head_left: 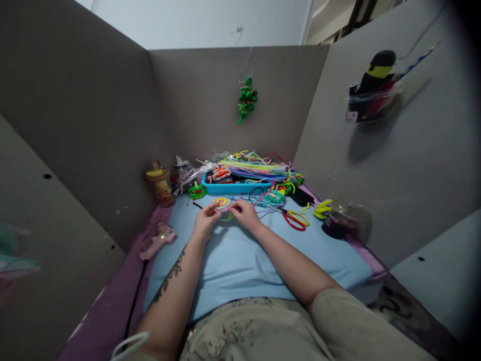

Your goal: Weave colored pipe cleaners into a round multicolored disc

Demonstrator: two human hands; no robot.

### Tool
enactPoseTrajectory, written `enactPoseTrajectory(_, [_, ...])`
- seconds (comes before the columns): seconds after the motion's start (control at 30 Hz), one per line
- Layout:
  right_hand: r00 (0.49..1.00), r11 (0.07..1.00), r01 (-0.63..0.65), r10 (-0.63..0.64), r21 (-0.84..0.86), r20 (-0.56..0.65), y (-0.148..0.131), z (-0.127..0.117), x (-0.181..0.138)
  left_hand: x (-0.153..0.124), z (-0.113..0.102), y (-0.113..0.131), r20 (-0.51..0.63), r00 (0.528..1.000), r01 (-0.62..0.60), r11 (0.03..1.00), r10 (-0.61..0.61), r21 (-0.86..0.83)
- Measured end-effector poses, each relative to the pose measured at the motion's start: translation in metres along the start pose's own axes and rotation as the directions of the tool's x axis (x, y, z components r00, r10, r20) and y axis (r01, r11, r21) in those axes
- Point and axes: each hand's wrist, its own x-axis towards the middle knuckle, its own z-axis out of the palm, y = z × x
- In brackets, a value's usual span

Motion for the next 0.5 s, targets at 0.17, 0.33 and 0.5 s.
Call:
enactPoseTrajectory(0.17, [0.993,0.984,-0.122,0.121,0.126,0.020,0.0003,0.0000,0.0010,0.0006,-0.0021,-0.0017,0.010,1.000,0.010,1.000,-0.010,0.000])
enactPoseTrajectory(0.33, [0.970,0.937,-0.245,0.236,0.248,0.063,-0.0016,0.0004,0.0008,-0.0011,-0.0008,-0.0010,0.027,0.999,0.043,0.999,-0.042,-0.013])
enactPoseTrajectory(0.5, [0.967,0.932,-0.255,0.244,0.257,0.073,-0.0013,0.0002,0.0000,-0.0007,-0.0008,-0.0016,0.016,0.999,0.044,0.999,-0.044,0.028])
